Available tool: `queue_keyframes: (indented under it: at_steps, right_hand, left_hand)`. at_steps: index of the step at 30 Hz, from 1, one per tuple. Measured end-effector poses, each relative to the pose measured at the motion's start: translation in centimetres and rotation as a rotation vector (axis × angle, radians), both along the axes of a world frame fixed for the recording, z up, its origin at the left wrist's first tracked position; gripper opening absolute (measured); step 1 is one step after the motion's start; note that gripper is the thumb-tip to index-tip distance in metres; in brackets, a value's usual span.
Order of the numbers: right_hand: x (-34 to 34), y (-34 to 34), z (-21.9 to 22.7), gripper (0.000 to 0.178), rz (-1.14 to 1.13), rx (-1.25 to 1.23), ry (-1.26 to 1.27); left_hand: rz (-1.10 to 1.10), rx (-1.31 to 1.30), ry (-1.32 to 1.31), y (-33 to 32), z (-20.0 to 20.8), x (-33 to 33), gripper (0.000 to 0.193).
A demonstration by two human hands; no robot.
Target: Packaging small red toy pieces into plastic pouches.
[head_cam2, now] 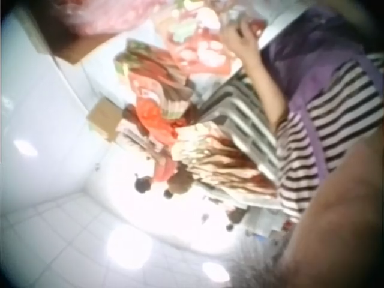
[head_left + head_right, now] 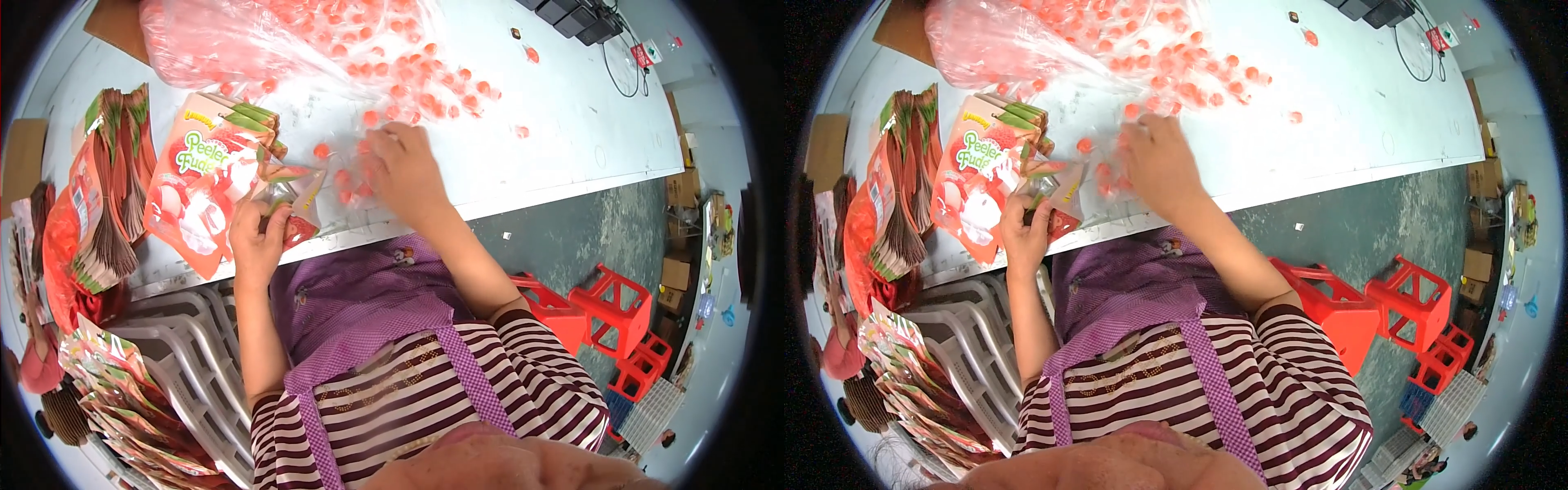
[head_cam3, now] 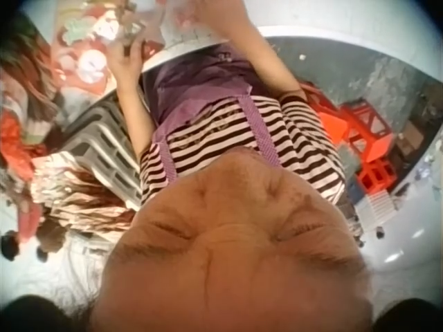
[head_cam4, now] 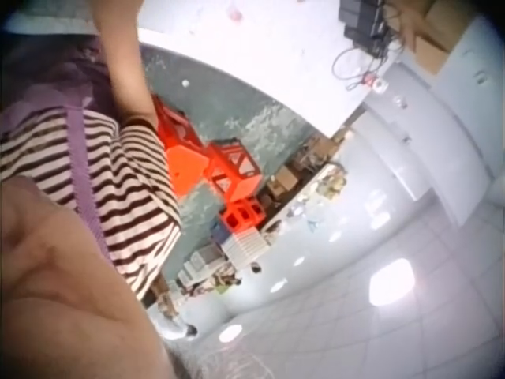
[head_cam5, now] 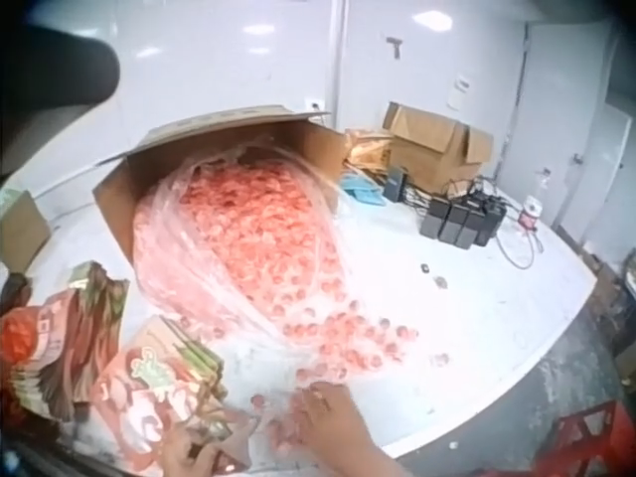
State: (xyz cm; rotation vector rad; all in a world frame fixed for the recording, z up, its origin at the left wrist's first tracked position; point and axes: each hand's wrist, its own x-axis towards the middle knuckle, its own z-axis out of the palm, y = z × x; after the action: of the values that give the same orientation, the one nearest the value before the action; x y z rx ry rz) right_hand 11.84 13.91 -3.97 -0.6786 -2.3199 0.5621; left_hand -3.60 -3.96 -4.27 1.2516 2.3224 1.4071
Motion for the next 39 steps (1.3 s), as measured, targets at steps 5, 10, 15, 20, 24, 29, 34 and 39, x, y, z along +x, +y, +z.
queue_keyframes:
  at_steps: [5,10,15,20,24,29,34,39]
  right_hand:
    - [0.2,2.9,0.7,0.039,-0.142,0.168,-0.23]
    - [0.7,3.1,0.3,0.034,-0.084,0.105,-0.215]
    - [1.2,1.9,0.9,0.032,0.018,-0.03,-0.168]
    - [0.8,2.1,1.0,0.032,0.098,-0.151,-0.064]
    - [-0.5,4.8,1.4,0.031,-0.037,0.088,-0.075]
    - [-0.5,5.5,0.8,0.028,0.033,0.01,-0.142]
    - [-0.6,6.3,0.4,0.026,-0.029,-0.131,0.01]
    - [-0.1,5.1,0.9,0.026,0.066,-0.214,-0.083]
  left_hand:
    - [-0.059,0.025,0.103,0.1,0.0,-0.2,0.02]
    - [-0.069,0.021,0.146,0.1,-0.2,-0.4,0.02]
    - [-0.071,0.014,0.142,0.0,-0.1,-0.4,0.02]
    - [-0.032,0.029,0.109,0.1,-0.2,-0.3,0.024]
    - [-0.034,0.043,0.086,0.1,-0.4,-0.3,0.024]
    - [-0.034,0.034,0.072,0.1,-0.5,-0.3,0.024]
    - [-0.036,0.035,0.077,0.1,-0.3,-0.3,0.024]
    - [-0.034,0.027,0.108,0.0,-0.4,-0.5,0.024]
